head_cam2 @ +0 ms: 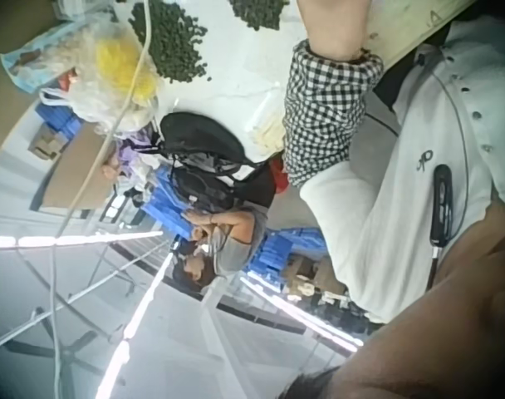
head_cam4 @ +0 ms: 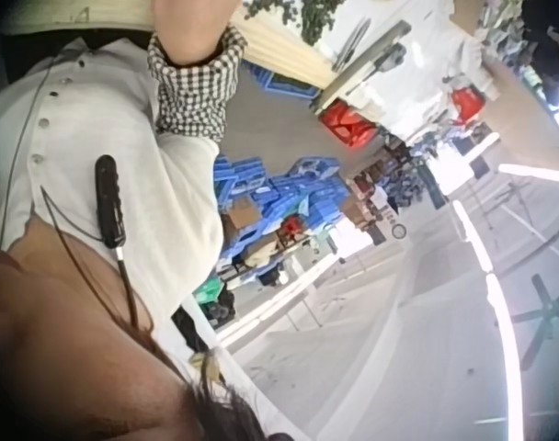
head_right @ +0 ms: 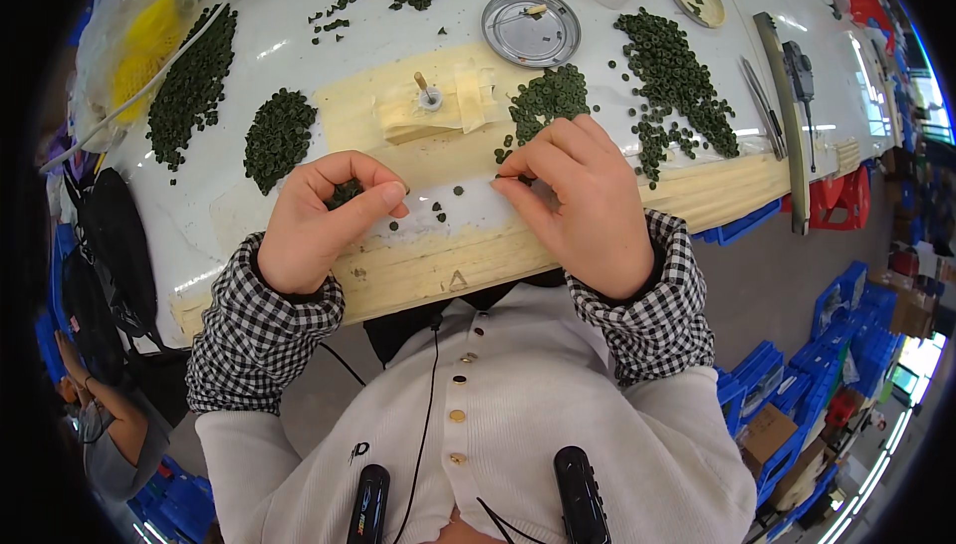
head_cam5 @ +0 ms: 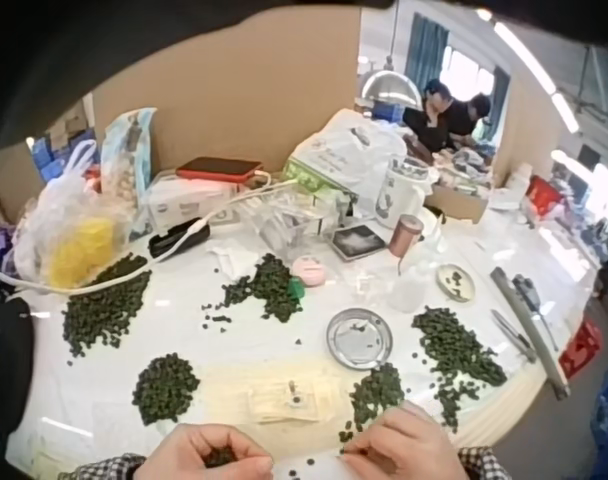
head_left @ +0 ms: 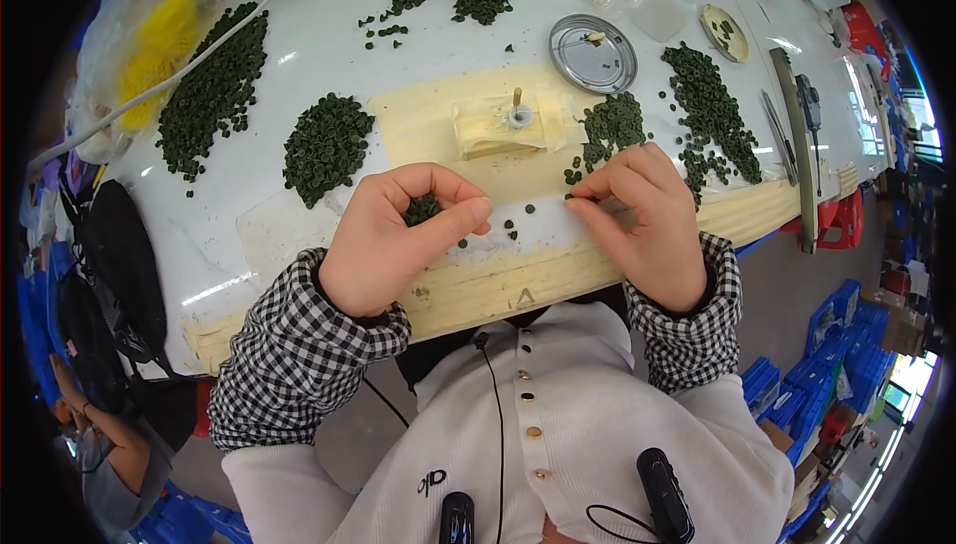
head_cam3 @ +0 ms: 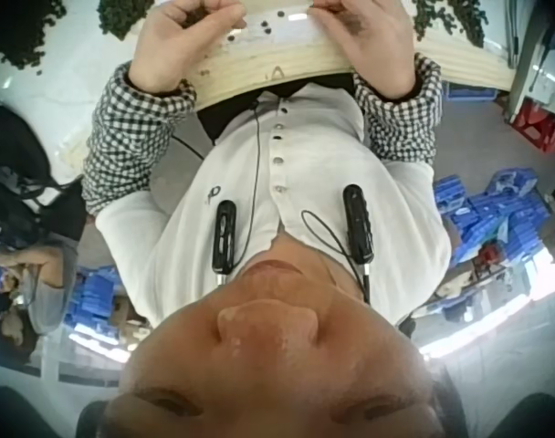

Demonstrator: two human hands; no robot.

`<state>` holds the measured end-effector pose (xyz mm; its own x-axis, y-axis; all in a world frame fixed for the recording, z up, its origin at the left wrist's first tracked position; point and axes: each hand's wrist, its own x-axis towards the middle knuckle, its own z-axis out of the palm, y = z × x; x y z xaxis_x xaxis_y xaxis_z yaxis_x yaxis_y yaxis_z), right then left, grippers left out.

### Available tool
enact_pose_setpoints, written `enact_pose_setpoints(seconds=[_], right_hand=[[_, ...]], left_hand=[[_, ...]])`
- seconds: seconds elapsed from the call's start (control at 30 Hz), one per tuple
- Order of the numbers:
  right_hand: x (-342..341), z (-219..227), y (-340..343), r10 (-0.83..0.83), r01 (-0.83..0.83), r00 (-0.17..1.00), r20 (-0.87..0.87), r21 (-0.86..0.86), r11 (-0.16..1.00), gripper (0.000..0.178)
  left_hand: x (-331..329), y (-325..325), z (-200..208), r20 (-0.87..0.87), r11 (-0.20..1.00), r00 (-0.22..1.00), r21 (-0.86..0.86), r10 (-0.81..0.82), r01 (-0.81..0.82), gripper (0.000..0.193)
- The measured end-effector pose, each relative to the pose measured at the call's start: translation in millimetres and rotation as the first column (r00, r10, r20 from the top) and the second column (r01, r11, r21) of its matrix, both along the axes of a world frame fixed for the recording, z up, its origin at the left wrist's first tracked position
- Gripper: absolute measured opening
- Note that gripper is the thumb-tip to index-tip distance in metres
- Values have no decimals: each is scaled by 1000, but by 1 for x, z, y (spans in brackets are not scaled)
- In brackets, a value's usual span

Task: Manually picking and sorting small green plastic components on a workbench.

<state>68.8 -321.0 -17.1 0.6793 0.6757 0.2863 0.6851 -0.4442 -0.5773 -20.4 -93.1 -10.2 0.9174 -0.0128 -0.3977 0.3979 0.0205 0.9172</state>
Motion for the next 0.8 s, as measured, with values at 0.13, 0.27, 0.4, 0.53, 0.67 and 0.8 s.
enact_pose_setpoints(seconds=[0.13, 0.27, 0.4, 0.53, 0.67, 0.8], right_hand=[[0, -4, 6, 36, -32, 992, 117, -35, 999, 12], [0, -4, 7, 47, -39, 988, 149, -57, 998, 11], [-1, -3, 6, 16, -18, 995, 99, 24, 1000, 12], [-7, -6, 6, -21, 21, 1000, -1, 139, 990, 12], [-9, 2, 7, -6, 18, 998, -68, 181, 983, 13], [-9, 5, 8, 18, 19, 986, -163, 223, 975, 12]], left_hand=[[-2, 6, -9, -92, 867, 994, -488, 64, -101, 17], [-2, 4, -10, -94, 835, 992, -538, 80, -119, 21], [0, 0, -8, -67, 850, 995, -516, 80, -103, 22], [-1, 0, -6, -63, 862, 998, -505, 21, -50, 22], [0, -1, -6, -108, 877, 994, -477, 6, -57, 25], [-1, 5, -10, -91, 844, 991, -535, -95, 32, 28]])
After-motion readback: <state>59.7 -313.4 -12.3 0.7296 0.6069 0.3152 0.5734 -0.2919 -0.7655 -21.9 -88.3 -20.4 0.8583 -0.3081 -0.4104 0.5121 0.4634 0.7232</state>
